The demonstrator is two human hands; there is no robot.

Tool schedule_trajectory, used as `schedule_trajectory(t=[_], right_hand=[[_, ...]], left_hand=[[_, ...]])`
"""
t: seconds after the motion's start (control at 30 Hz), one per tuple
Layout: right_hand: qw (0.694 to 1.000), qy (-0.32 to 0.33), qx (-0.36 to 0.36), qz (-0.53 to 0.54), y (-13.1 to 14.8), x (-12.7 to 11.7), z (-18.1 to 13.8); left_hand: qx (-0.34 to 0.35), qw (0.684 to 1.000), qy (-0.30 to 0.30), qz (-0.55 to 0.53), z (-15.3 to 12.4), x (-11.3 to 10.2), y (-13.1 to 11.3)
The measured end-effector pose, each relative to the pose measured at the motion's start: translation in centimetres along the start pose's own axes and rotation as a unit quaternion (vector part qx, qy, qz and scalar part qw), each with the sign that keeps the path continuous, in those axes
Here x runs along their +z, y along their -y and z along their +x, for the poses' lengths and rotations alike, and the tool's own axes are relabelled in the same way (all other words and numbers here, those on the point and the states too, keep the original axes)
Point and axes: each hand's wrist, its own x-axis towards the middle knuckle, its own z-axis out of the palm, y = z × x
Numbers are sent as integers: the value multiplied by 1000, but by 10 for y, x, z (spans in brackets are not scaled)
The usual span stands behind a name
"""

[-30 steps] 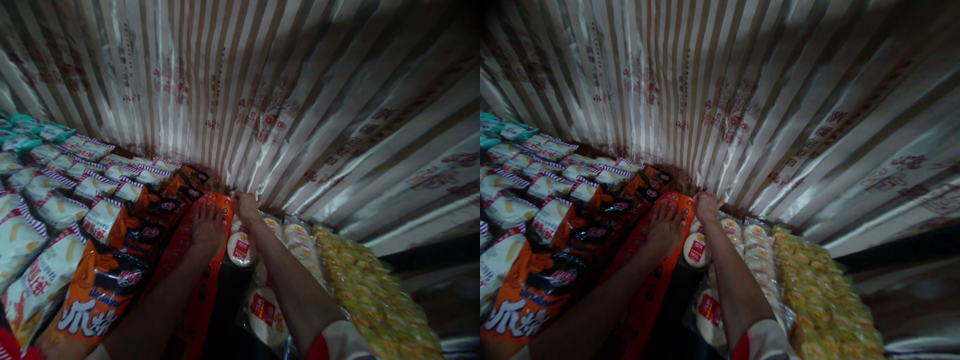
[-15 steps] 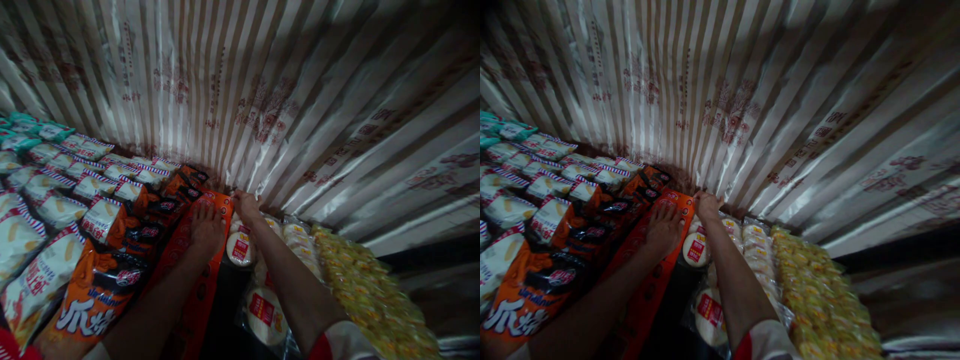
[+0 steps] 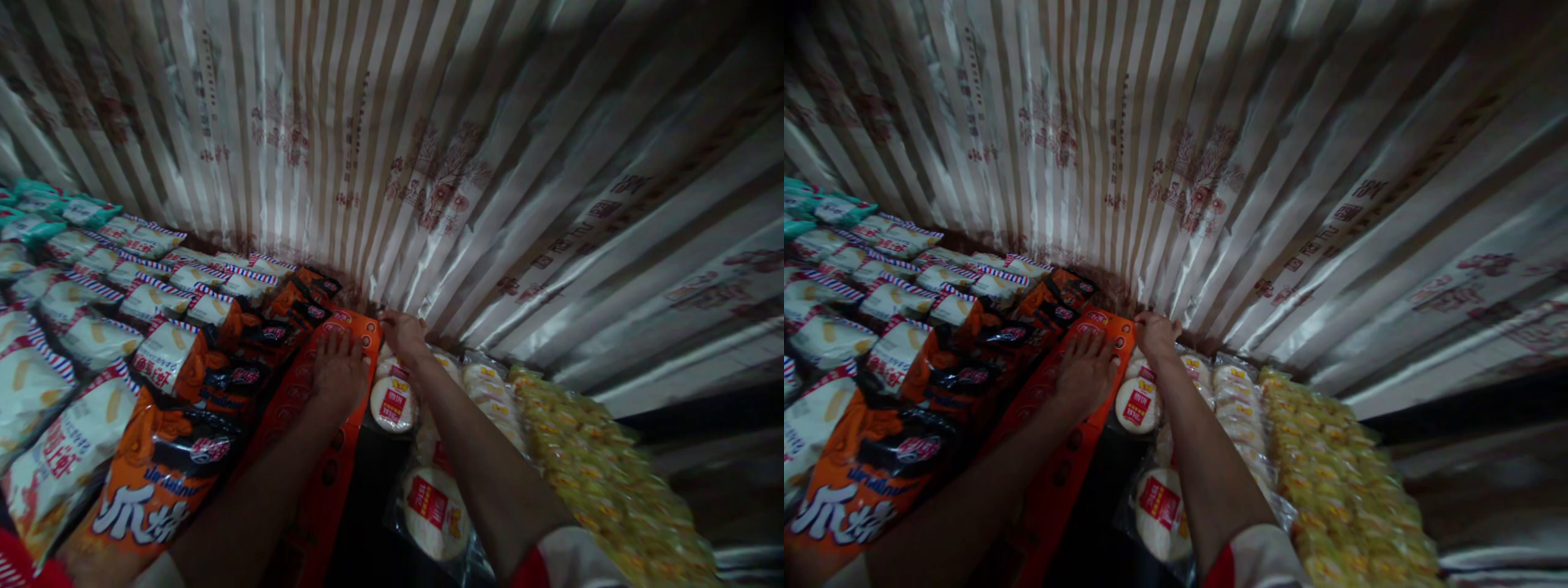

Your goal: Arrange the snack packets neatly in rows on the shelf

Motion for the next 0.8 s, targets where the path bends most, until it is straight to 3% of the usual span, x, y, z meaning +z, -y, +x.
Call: schedule_trajectory(t=[0.13, 0.33, 0.57, 0.7, 0.8], right_hand=[[1000, -8, 1, 12, -1, -5, -4], [991, -101, -76, 36, -10, -9, -13], [960, -191, -182, 95, -20, -16, -39], [957, -178, -213, 90, -22, -18, -56], [961, -129, -236, 59, -21, -20, -60]], left_hand=[[-1, 1000, -12, 4, 0, 1, 0], [3, 999, -51, 12, 0, -1, -1], [1, 999, -45, 16, -9, -17, -8], [18, 998, -51, 11, -27, -25, -7], [26, 998, -51, 8, -38, -26, -3]])
